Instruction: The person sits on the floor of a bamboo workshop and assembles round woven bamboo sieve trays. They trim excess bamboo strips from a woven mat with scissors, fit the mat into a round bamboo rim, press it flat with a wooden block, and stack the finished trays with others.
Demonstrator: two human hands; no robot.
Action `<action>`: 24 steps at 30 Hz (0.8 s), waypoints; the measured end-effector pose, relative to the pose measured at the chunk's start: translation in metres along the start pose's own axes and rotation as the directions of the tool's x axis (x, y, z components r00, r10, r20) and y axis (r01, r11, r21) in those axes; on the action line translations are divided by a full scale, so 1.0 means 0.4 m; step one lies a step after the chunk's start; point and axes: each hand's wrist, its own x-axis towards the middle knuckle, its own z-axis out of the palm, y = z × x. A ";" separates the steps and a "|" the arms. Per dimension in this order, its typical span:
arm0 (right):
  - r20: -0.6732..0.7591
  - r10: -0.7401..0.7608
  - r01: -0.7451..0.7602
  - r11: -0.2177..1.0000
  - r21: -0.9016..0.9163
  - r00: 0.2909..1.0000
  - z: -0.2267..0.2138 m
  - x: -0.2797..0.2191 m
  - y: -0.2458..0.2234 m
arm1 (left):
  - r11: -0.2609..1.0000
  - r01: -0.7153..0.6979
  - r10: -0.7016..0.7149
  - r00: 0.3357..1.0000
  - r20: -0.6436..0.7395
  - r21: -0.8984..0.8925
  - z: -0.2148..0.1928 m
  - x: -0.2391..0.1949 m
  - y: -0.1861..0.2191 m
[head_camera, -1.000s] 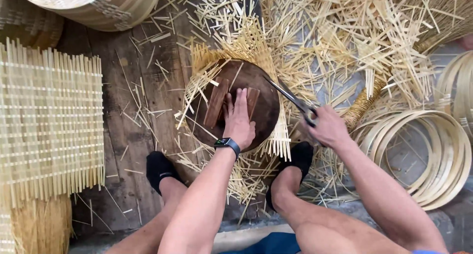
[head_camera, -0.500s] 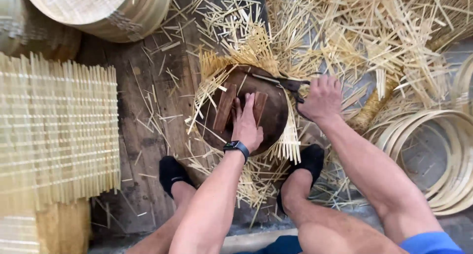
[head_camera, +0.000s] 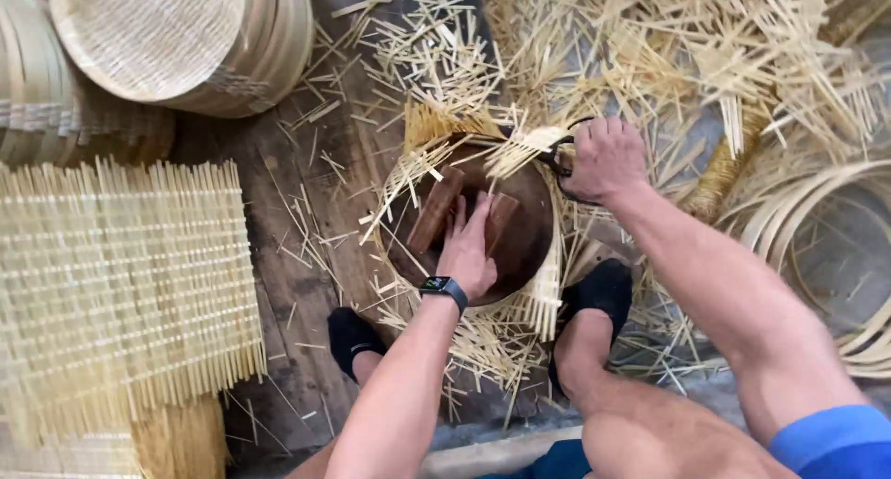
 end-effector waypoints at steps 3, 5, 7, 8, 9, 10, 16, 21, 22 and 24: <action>-0.068 0.021 -0.017 0.998 0.065 0.997 0.109 -0.010 0.050 | 0.995 -0.014 0.014 1.000 0.006 0.100 -0.008 0.012 -0.021; -0.161 -0.002 0.036 0.978 0.207 0.987 0.171 -0.070 0.058 | 0.996 -0.014 0.002 0.990 0.141 0.086 -0.006 -0.029 -0.036; -0.236 0.006 0.046 0.975 0.216 0.972 0.121 -0.080 0.044 | 0.998 -0.039 0.034 0.995 0.096 0.050 0.007 -0.024 -0.037; -0.316 0.029 0.044 0.974 0.222 0.948 0.091 -0.081 0.041 | 0.996 -0.082 0.081 0.995 0.051 0.021 0.007 -0.014 -0.036; -0.320 0.030 0.045 0.973 0.225 0.947 0.055 -0.076 0.023 | 0.996 -0.082 0.080 0.996 0.049 0.026 0.001 -0.014 -0.034; -0.276 0.034 0.017 0.983 0.180 0.961 0.021 -0.084 0.006 | 0.996 -0.090 0.088 0.995 0.046 0.026 0.000 -0.016 -0.031; -0.090 0.054 -0.045 0.993 0.105 0.994 0.001 -0.115 0.000 | 0.998 -0.055 0.054 0.997 0.056 0.020 0.002 -0.021 -0.016; -0.115 0.059 -0.054 0.997 0.051 0.992 0.022 -0.177 0.011 | 0.997 -0.078 0.077 0.997 0.030 0.017 0.004 -0.015 -0.011; -0.127 0.081 -0.076 0.996 0.048 0.989 0.042 -0.180 0.008 | 0.998 -0.055 0.054 0.998 0.024 0.029 0.008 -0.016 -0.012; -0.134 0.101 -0.095 0.994 0.049 0.986 0.094 -0.191 0.011 | 0.999 -0.026 0.025 0.999 0.020 0.043 0.012 -0.022 -0.016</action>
